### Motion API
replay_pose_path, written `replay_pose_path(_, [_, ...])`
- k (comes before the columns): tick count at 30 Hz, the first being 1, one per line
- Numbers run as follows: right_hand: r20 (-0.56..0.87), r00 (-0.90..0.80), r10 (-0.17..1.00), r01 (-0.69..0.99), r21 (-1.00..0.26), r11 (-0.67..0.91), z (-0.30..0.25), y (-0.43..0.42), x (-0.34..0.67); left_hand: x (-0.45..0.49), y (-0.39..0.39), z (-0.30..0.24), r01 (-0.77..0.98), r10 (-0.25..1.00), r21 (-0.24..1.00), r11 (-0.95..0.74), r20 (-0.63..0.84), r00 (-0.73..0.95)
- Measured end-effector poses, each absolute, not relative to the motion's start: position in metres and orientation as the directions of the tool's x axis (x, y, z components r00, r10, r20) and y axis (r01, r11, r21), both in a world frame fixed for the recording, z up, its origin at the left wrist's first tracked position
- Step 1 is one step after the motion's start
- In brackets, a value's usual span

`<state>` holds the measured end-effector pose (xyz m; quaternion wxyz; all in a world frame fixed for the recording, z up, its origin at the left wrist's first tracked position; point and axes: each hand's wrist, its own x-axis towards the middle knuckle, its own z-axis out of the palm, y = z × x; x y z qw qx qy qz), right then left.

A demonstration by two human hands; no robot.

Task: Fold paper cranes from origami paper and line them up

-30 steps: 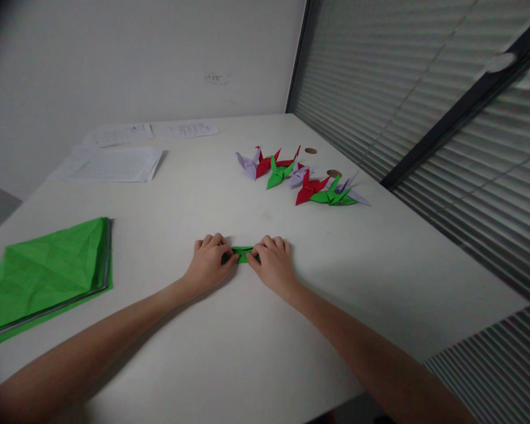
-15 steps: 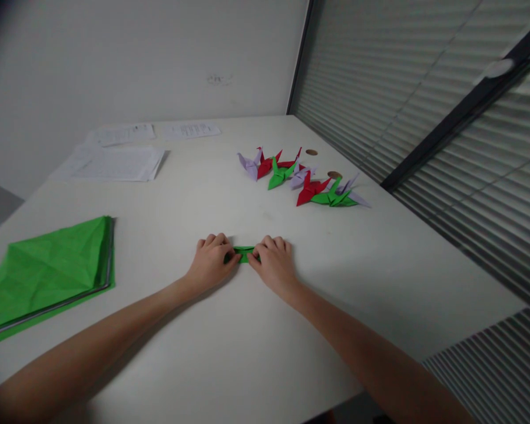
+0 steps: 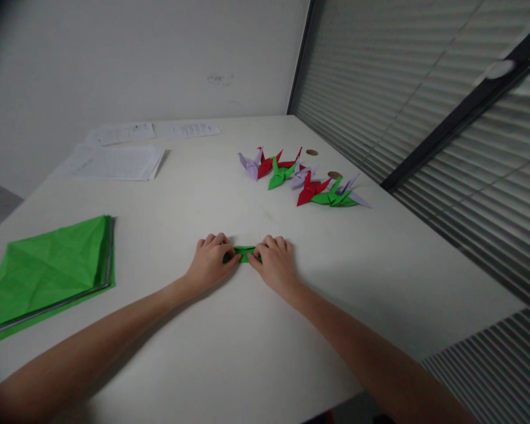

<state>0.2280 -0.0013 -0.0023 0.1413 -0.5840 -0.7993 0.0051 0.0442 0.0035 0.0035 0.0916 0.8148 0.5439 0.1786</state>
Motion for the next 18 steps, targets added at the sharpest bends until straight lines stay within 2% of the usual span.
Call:
replay_pose_path(3, [0.21,-0.284,0.936,0.93,-0.176,0.321,-0.002,-0.001,0.228,0.042,0.003,0.004,0.861,0.914,0.316,-0.4,0.205,0.35])
replay_pose_path(5, [0.212,-0.284,0.935,0.931,-0.172,0.322,-0.002,-0.001,0.228,0.041,0.002,0.004,0.852,0.883,0.266,-0.451,0.271,0.383])
replay_pose_path(8, [0.216,-0.287,0.933,0.934,-0.154,0.323,-0.003,-0.001,0.227,0.039,-0.004,0.005,0.743,0.732,0.128,-0.657,0.344,0.588])
replay_pose_path(11, [0.221,-0.287,0.932,0.936,-0.144,0.323,-0.003,-0.001,0.227,0.04,-0.013,0.007,0.621,0.607,0.045,-0.782,0.279,0.744])
replay_pose_path(18, [0.205,-0.277,0.939,0.933,-0.177,0.314,-0.001,-0.002,0.226,0.042,-0.03,0.01,0.708,0.673,-0.036,-0.706,0.281,0.685])
